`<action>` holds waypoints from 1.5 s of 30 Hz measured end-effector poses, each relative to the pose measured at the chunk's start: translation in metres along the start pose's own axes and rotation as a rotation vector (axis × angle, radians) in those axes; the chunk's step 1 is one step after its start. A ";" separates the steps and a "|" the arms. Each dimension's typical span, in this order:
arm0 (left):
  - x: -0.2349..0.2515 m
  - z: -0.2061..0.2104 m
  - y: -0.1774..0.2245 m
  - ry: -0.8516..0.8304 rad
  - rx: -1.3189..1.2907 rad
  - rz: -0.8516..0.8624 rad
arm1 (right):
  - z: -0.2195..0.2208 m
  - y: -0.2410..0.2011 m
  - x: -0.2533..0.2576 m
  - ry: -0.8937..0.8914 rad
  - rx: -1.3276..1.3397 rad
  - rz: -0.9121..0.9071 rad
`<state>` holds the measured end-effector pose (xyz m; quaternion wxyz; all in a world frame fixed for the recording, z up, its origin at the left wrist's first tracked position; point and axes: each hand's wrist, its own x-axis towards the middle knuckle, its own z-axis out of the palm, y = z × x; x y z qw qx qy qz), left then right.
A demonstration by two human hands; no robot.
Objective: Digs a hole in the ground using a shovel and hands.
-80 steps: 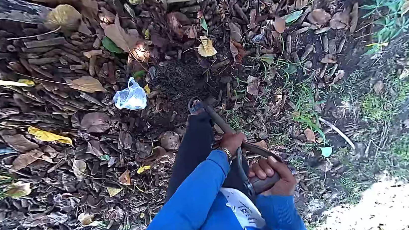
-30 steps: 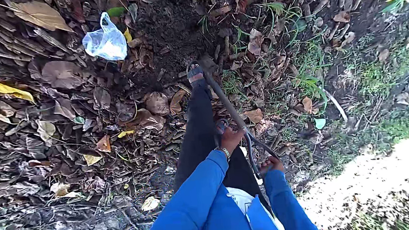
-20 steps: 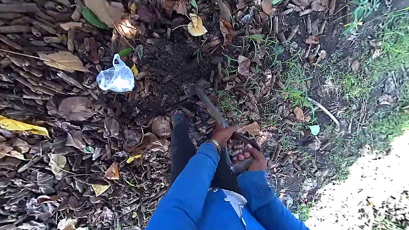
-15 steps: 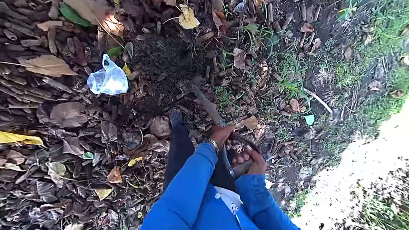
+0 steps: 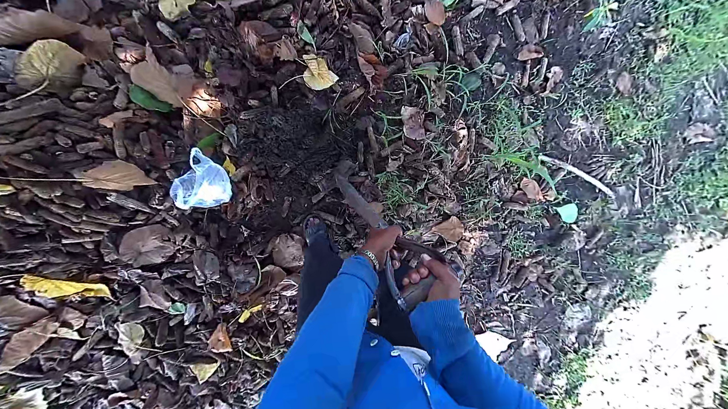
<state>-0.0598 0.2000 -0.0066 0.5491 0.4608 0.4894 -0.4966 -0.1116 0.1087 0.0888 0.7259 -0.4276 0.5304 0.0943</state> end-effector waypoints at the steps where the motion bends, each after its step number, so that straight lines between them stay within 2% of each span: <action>1: 0.003 0.009 0.004 0.011 -0.017 0.012 | 0.001 -0.011 0.007 0.005 -0.005 0.002; 4: 0.008 0.030 0.023 0.033 -0.060 0.035 | 0.013 -0.044 0.022 0.038 -0.019 0.015; 7: 0.011 0.034 0.037 0.018 -0.073 0.037 | 0.021 -0.057 0.031 0.030 -0.024 0.018; 12: 0.000 0.019 0.039 0.005 -0.052 0.018 | 0.031 -0.048 0.024 0.095 -0.034 0.063; 16: -0.004 0.001 0.045 -0.016 -0.090 -0.077 | 0.048 -0.038 0.013 0.146 -0.049 0.078; 19: 0.001 -0.012 0.064 -0.037 -0.145 -0.092 | 0.069 -0.039 0.021 0.127 -0.039 0.079; 21: 0.009 -0.011 0.065 -0.042 -0.158 -0.110 | 0.064 -0.036 0.030 0.121 -0.060 0.085; 23: 0.020 0.005 0.048 -0.036 -0.174 -0.111 | 0.034 -0.032 0.041 0.122 -0.090 0.109; 25: 0.039 0.036 0.017 0.004 -0.163 -0.099 | -0.015 -0.030 0.055 0.170 -0.142 0.134; 28: 0.082 0.079 -0.040 -0.026 0.007 -0.105 | -0.101 -0.015 0.086 0.340 -0.289 0.143; 31: 0.113 0.099 -0.065 -0.091 0.093 -0.097 | -0.159 -0.004 0.123 0.452 -0.358 0.111; 37: 0.156 0.093 -0.088 -0.075 0.120 -0.060 | -0.226 0.013 0.157 0.406 -0.411 -0.001; 45: 0.210 0.113 -0.083 -0.167 0.168 -0.205 | -0.279 0.037 0.192 0.400 -0.448 -0.100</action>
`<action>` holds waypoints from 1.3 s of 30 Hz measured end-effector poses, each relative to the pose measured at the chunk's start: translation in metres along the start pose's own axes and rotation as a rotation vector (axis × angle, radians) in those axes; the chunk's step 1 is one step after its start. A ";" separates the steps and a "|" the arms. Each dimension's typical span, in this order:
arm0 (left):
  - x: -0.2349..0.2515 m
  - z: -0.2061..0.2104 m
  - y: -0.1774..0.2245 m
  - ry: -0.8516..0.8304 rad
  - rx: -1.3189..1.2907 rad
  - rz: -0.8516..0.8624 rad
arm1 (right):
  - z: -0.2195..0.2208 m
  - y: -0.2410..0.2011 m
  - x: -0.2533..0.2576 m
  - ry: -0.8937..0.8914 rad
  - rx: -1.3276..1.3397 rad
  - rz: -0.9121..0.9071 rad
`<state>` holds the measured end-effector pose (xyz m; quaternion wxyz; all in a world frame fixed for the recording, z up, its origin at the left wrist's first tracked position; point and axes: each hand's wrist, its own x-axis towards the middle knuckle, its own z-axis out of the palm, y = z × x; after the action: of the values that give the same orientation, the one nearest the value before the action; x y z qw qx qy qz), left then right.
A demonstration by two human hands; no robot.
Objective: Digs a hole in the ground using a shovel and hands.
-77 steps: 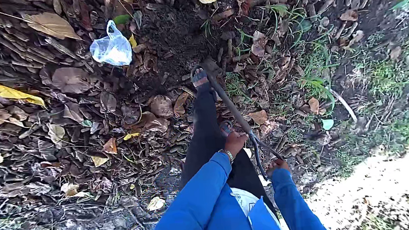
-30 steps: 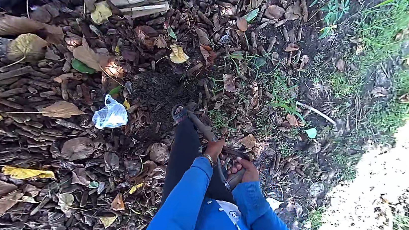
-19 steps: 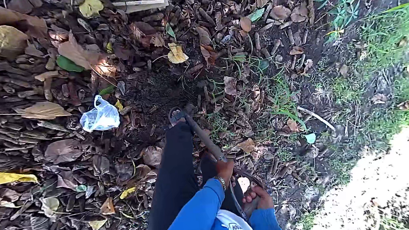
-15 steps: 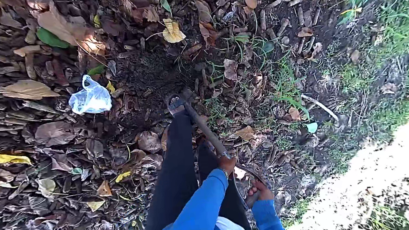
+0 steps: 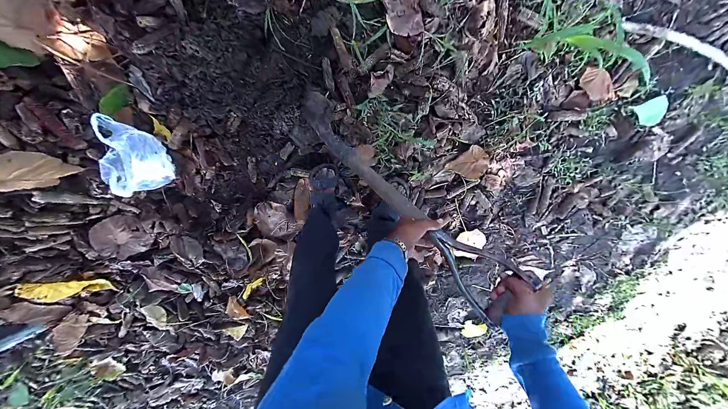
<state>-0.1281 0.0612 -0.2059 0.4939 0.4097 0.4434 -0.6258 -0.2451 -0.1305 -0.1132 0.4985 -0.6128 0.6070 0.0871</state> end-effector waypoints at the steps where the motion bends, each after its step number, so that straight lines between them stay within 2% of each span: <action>1: 0.004 -0.001 0.003 -0.017 0.019 -0.001 | 0.002 0.004 0.006 0.007 0.000 -0.008; 6: 0.026 0.007 -0.012 -0.020 0.021 -0.024 | -0.003 0.026 0.022 0.070 -0.060 0.000; 10: 0.050 0.019 -0.016 -0.003 0.102 -0.050 | -0.006 0.044 0.052 0.188 -0.243 0.043; 13: 0.074 0.017 -0.023 0.013 -0.005 0.018 | -0.010 0.063 0.084 0.252 -0.456 0.037; 15: 0.102 0.004 -0.023 0.076 -0.230 0.058 | -0.013 0.078 0.101 0.283 -0.575 0.009; 18: 0.156 -0.037 -0.010 0.184 -0.562 0.131 | -0.017 0.103 0.125 0.329 -0.676 -0.022; 22: 0.223 -0.099 0.032 0.379 -0.793 0.257 | -0.011 0.134 0.163 0.373 -0.845 0.016; 24: 0.243 -0.117 0.051 0.381 -0.938 0.263 | -0.008 0.151 0.187 0.381 -0.962 0.053; 26: 0.254 -0.126 0.054 0.386 -0.986 0.212 | -0.003 0.168 0.210 0.371 -1.079 0.100; 28: 0.254 -0.126 0.053 0.358 -0.925 0.197 | 0.002 0.179 0.235 0.355 -1.138 0.115; 30: 0.252 -0.123 0.047 0.302 -0.861 0.191 | 0.000 0.179 0.248 0.328 -1.057 0.117; 32: 0.250 -0.123 0.046 0.289 -0.871 0.201 | -0.001 0.167 0.240 0.289 -0.772 0.122; 33: 0.247 -0.122 0.048 0.293 -0.895 0.220 | 0.000 0.153 0.226 0.273 -0.606 0.188; 35: 0.244 -0.120 0.051 0.339 -0.995 0.264 | -0.007 0.119 0.185 0.203 -0.361 0.364; 36: 0.237 -0.120 0.051 0.365 -1.005 0.275 | -0.012 0.106 0.160 0.168 -0.310 0.387; 39: 0.202 -0.125 0.049 0.412 -0.953 0.294 | -0.015 0.082 0.086 0.211 -0.234 0.305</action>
<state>-0.1065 0.1241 -0.4393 0.6101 0.3122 0.7040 -0.1863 -0.2996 -0.1787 -0.2086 0.3388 -0.5731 0.7272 0.1668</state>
